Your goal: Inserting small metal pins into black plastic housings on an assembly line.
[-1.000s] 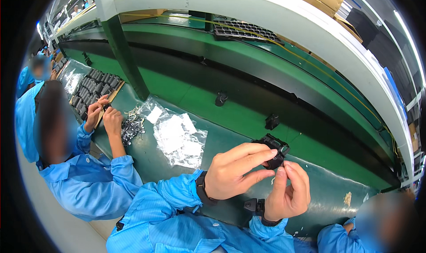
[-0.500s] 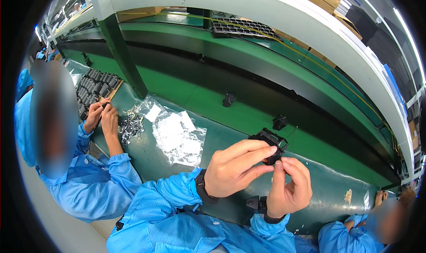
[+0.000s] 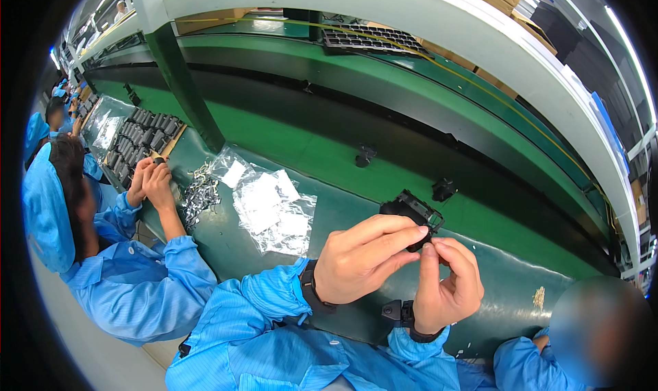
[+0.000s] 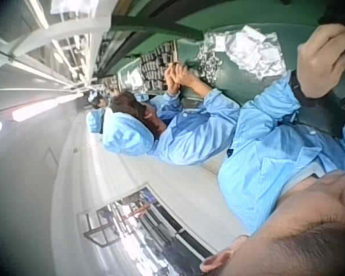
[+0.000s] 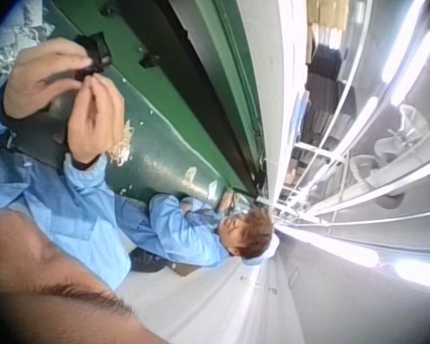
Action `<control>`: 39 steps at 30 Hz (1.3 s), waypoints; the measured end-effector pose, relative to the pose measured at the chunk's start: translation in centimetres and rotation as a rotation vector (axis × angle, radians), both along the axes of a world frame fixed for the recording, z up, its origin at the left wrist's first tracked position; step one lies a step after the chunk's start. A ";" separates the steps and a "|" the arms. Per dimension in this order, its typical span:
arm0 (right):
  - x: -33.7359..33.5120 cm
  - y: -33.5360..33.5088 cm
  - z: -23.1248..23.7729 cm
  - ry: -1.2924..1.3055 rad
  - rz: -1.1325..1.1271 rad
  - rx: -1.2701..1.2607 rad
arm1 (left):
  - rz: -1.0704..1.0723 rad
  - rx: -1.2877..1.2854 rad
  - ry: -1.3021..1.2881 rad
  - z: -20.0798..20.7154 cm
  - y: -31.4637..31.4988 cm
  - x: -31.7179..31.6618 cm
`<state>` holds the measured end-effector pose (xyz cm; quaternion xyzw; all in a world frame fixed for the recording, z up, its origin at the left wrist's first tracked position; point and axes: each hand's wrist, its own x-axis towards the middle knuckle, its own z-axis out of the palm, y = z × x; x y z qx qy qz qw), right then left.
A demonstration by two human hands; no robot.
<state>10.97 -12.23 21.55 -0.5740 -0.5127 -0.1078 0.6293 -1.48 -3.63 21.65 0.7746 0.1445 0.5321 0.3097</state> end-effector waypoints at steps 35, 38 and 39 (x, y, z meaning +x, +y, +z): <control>4.4 1.6 -2.0 1.033 0.902 -0.176 | -0.245 -0.214 -0.071 -0.1 2.2 -1.0; 4.3 1.7 -2.0 1.100 0.930 -0.198 | -0.235 -0.220 -0.049 0.1 2.2 -1.0; 4.3 1.8 -2.0 1.107 0.930 -0.189 | -0.230 -0.224 -0.038 0.1 2.2 -1.0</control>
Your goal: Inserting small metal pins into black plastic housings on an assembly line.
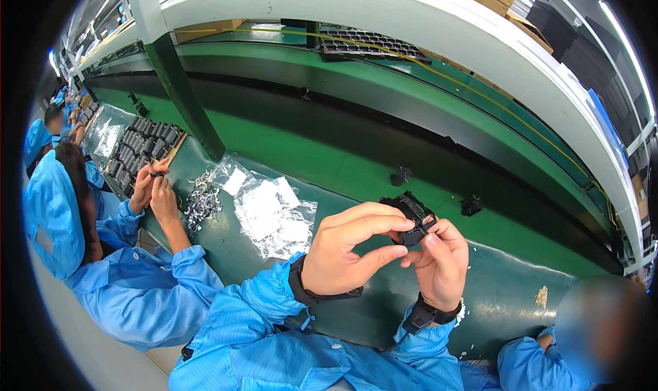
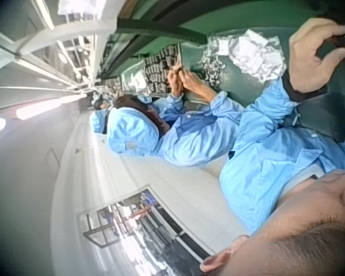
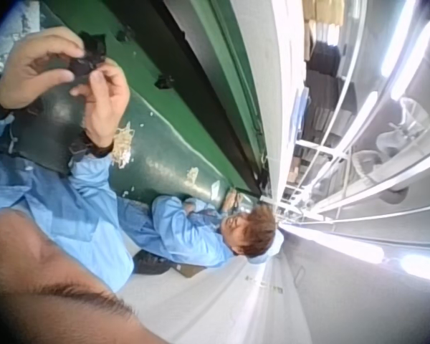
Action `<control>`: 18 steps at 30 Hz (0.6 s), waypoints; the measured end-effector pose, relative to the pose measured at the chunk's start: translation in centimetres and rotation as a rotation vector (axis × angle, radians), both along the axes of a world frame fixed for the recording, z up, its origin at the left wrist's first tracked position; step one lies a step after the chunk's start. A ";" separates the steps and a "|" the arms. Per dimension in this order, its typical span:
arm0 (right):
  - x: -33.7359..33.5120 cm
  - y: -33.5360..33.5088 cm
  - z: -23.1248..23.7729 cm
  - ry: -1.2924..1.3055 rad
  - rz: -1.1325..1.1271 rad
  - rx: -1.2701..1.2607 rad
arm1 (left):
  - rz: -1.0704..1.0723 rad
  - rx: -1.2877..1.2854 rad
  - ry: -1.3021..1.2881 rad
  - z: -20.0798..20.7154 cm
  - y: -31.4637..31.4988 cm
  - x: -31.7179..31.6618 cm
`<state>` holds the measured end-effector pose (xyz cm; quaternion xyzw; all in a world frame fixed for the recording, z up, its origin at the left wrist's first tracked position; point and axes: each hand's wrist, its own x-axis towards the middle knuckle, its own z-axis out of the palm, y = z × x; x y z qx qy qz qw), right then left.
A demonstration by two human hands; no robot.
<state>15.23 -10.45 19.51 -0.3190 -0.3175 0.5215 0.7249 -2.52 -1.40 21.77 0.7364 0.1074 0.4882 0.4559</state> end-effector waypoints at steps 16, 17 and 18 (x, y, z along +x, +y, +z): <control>-2.0 -0.4 0.8 -0.836 -0.753 0.447 | 0.076 -0.030 -0.095 -0.6 -0.3 0.6; -2.0 -0.8 1.3 -1.123 -0.722 0.594 | 0.076 -0.029 -0.094 -0.5 -0.3 0.6; -2.4 -1.1 1.7 -1.106 -0.622 0.577 | 0.110 0.017 -0.074 -0.3 -0.4 0.6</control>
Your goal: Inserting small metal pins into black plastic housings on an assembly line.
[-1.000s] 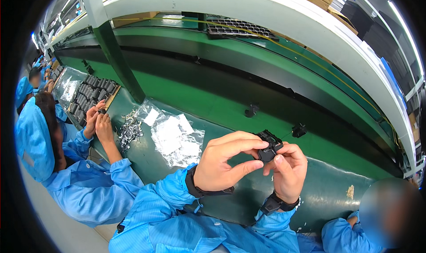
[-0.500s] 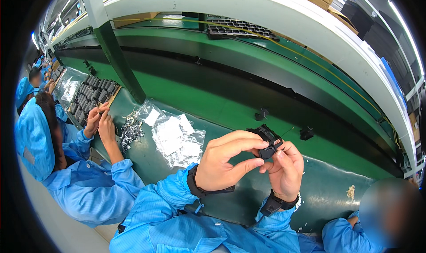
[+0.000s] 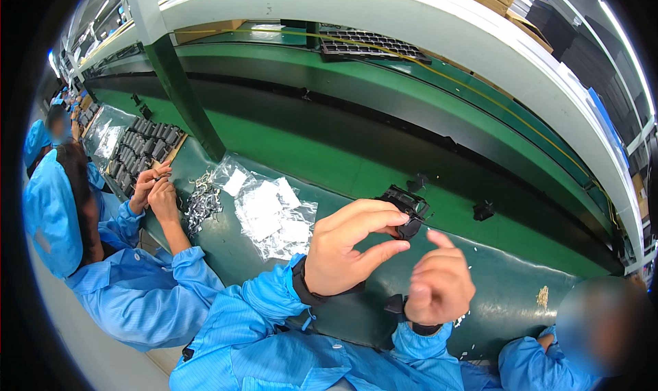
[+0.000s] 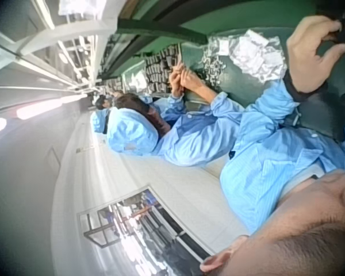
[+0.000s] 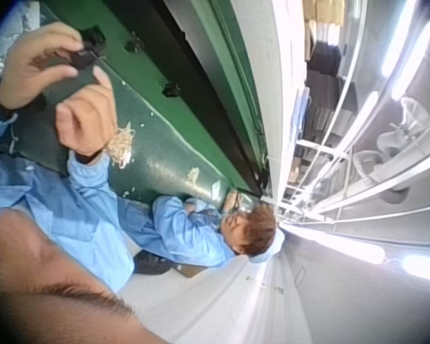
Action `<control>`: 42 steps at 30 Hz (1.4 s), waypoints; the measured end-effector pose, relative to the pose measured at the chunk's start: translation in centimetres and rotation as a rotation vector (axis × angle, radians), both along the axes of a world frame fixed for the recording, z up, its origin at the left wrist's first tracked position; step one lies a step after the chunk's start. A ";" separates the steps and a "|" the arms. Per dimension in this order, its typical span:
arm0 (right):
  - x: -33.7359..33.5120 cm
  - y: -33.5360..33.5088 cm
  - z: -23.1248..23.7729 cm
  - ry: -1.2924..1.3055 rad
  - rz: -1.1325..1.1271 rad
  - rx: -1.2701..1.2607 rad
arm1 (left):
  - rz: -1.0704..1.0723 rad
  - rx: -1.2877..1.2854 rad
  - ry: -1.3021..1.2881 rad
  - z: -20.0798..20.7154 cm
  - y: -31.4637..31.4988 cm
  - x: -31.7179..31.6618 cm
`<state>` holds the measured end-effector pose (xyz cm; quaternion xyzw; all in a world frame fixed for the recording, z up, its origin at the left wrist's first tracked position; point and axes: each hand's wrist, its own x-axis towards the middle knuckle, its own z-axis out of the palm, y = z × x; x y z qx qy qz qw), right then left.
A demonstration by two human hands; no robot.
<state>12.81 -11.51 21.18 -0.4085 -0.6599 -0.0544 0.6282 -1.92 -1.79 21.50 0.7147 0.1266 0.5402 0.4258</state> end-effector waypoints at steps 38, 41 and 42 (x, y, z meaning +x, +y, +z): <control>5.6 10.8 -18.5 0.430 -0.328 -0.651 | -0.242 -1.224 -0.097 -19.6 12.0 7.8; 5.1 10.9 -19.6 0.179 -0.379 -0.750 | -0.211 -1.242 -0.135 -20.6 12.2 7.5; 4.8 10.9 -19.1 0.230 -0.335 -0.777 | -0.221 -1.223 -0.139 -20.7 12.2 7.3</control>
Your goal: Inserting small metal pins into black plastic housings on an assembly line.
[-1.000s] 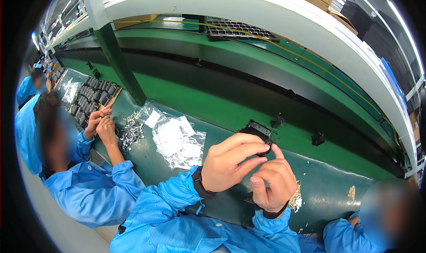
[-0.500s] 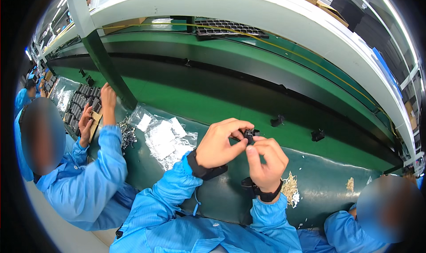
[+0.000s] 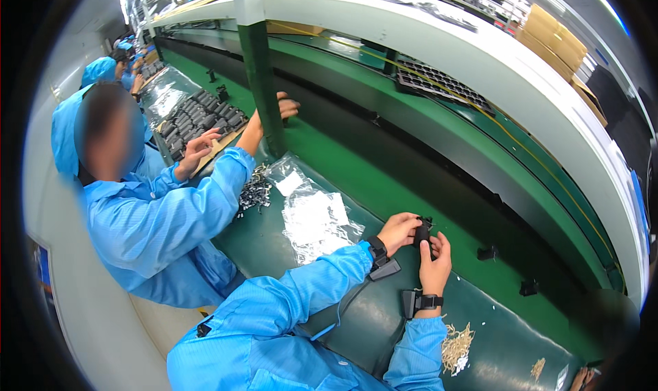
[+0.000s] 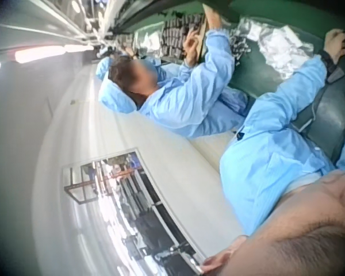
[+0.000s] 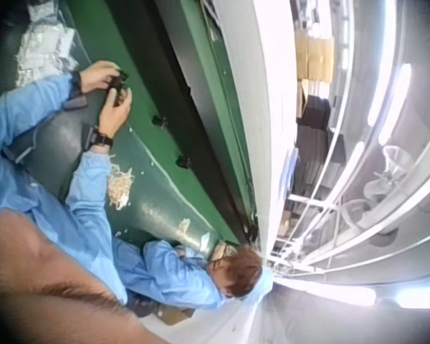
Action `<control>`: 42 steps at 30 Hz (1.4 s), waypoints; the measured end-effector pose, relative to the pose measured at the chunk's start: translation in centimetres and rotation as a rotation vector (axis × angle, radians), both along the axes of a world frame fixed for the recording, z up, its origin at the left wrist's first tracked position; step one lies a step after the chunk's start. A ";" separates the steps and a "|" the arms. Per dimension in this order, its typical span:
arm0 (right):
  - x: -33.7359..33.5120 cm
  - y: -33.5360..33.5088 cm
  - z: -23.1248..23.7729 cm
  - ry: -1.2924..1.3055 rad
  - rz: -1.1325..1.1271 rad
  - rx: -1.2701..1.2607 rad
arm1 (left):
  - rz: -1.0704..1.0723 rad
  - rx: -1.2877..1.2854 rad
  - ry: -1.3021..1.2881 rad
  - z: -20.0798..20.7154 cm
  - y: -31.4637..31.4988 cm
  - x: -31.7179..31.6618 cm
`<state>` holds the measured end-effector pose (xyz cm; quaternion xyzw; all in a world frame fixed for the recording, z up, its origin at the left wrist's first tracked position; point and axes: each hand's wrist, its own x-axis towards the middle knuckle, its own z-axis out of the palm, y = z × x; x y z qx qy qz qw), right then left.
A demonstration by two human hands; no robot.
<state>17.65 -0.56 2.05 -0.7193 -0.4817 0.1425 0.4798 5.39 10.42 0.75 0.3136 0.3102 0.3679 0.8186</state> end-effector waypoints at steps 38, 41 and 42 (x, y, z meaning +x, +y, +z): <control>0.8 -0.7 -0.5 -0.108 0.095 -0.027 | 0.101 0.169 -0.057 -2.4 -0.4 1.5; 0.3 -0.1 -0.5 -0.022 0.104 -0.014 | 0.210 0.201 -0.063 -3.8 -0.7 1.8; 0.5 -0.2 -0.3 -0.017 0.101 -0.013 | 0.250 0.223 -0.044 -3.4 -1.2 2.1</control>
